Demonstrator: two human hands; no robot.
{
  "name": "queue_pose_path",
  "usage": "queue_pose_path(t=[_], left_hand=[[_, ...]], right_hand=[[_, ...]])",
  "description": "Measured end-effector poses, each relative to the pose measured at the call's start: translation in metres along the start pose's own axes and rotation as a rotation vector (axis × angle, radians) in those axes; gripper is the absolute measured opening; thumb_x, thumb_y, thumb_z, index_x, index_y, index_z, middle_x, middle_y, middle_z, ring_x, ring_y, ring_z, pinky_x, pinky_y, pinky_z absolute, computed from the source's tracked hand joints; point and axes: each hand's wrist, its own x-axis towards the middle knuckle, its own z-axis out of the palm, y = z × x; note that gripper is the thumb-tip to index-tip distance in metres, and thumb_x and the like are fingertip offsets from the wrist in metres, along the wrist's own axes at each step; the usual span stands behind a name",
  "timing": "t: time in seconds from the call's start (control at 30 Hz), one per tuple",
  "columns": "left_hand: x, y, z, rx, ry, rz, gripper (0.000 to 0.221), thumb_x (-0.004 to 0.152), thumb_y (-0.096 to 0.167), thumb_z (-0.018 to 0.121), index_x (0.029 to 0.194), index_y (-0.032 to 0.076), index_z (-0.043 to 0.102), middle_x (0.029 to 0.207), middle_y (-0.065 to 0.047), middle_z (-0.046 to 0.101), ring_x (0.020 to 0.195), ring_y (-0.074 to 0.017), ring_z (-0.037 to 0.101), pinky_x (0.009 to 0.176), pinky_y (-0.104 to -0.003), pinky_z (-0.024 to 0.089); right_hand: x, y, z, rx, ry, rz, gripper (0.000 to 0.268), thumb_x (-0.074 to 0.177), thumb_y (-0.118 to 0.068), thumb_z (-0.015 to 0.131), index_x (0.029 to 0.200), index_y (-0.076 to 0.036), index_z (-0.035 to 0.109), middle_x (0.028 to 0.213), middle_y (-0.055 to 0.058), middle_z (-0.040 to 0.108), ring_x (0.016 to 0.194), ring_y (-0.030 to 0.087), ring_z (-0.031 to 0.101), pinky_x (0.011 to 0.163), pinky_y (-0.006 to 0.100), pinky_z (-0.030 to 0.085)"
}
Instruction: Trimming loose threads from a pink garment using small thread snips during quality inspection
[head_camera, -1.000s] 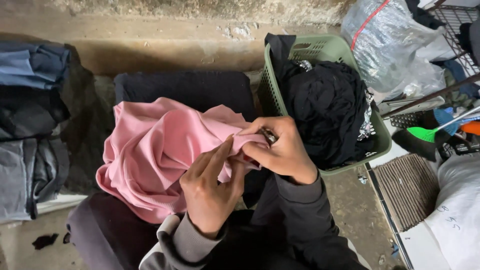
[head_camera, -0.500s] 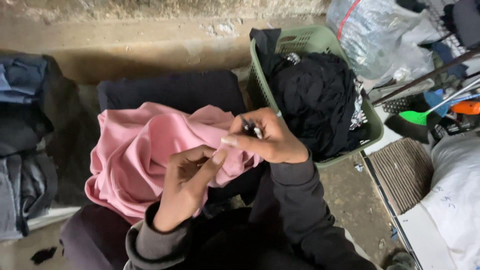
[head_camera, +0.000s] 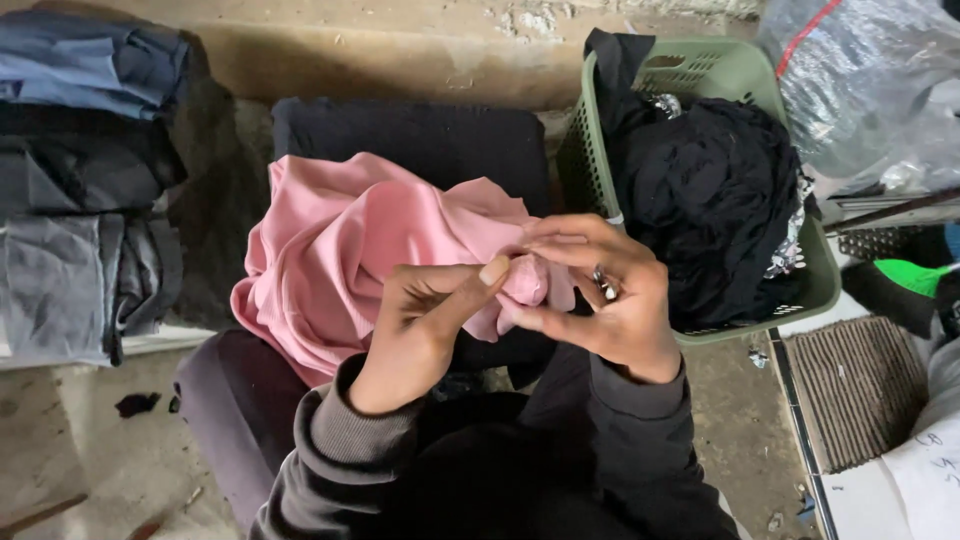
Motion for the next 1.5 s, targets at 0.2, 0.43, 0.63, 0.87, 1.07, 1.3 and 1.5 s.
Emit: queue_pose_path(t=[0.2, 0.43, 0.63, 0.87, 1.07, 1.3, 1.5], left_hand=[[0.001, 0.000, 0.004, 0.016, 0.028, -0.029, 0.036, 0.100, 0.007, 0.066, 0.065, 0.000, 0.074, 0.052, -0.001, 0.055, 0.062, -0.0035, 0.044, 0.061, -0.018, 0.047], [-0.002, -0.017, -0.005, 0.053, 0.050, -0.032, 0.037, 0.101, 0.007, 0.066, 0.065, 0.000, 0.075, 0.052, -0.005, 0.059, 0.063, -0.0057, 0.048, 0.062, -0.022, 0.049], [-0.002, -0.019, -0.004, 0.037, 0.064, -0.011, 0.037, 0.100, 0.007, 0.067, 0.065, -0.002, 0.073, 0.053, -0.009, 0.063, 0.062, -0.0064, 0.053, 0.058, -0.023, 0.054], [0.000, -0.016, 0.003, -0.015, 0.098, -0.009, 0.023, 0.101, 0.008, 0.067, 0.083, -0.004, 0.075, 0.064, -0.011, 0.069, 0.061, -0.0132, 0.069, 0.059, -0.026, 0.060], [-0.001, -0.020, 0.004, -0.035, 0.121, -0.025, 0.017, 0.099, 0.005, 0.068, 0.099, -0.011, 0.073, 0.074, -0.017, 0.072, 0.065, -0.0210, 0.075, 0.057, -0.032, 0.065], [0.000, -0.027, 0.003, -0.031, 0.184, 0.029, 0.019, 0.097, 0.003, 0.070, 0.108, -0.012, 0.072, 0.081, -0.017, 0.075, 0.075, -0.0172, 0.074, 0.065, -0.032, 0.065], [-0.003, -0.041, -0.005, -0.102, 0.221, 0.017, 0.017, 0.096, 0.002, 0.070, 0.106, -0.012, 0.071, 0.085, -0.017, 0.076, 0.078, -0.0144, 0.072, 0.070, -0.031, 0.064]], right_hand=[[-0.011, 0.016, 0.004, -0.048, 0.056, -0.117, 0.037, 0.076, 0.001, 0.090, 0.110, 0.003, 0.075, 0.106, 0.022, 0.075, 0.097, 0.035, 0.077, 0.086, 0.042, 0.062], [-0.009, 0.005, 0.019, -0.179, 0.142, -0.183, 0.021, 0.084, 0.003, 0.083, 0.104, 0.001, 0.077, 0.101, 0.020, 0.075, 0.087, 0.035, 0.077, 0.073, 0.039, 0.061], [-0.011, 0.007, 0.026, -0.182, 0.248, -0.209, 0.011, 0.086, 0.002, 0.082, 0.096, 0.000, 0.079, 0.094, 0.018, 0.077, 0.069, 0.025, 0.073, 0.058, 0.033, 0.058], [-0.007, 0.014, 0.026, -0.060, 0.280, -0.202, 0.003, 0.089, 0.006, 0.075, 0.089, 0.008, 0.073, 0.088, 0.023, 0.074, 0.059, 0.022, 0.069, 0.053, 0.029, 0.053], [-0.003, 0.006, 0.029, -0.108, 0.275, -0.181, 0.014, 0.083, 0.004, 0.083, 0.094, 0.007, 0.074, 0.096, 0.024, 0.075, 0.062, 0.023, 0.071, 0.057, 0.030, 0.055], [-0.006, 0.004, 0.041, -0.223, 0.361, -0.216, 0.018, 0.082, 0.008, 0.084, 0.098, 0.003, 0.078, 0.096, 0.021, 0.076, 0.072, 0.024, 0.075, 0.062, 0.029, 0.060], [-0.011, 0.013, 0.044, -0.276, 0.385, -0.258, 0.018, 0.084, 0.011, 0.082, 0.101, 0.002, 0.078, 0.096, 0.020, 0.075, 0.076, 0.026, 0.077, 0.064, 0.032, 0.064]])
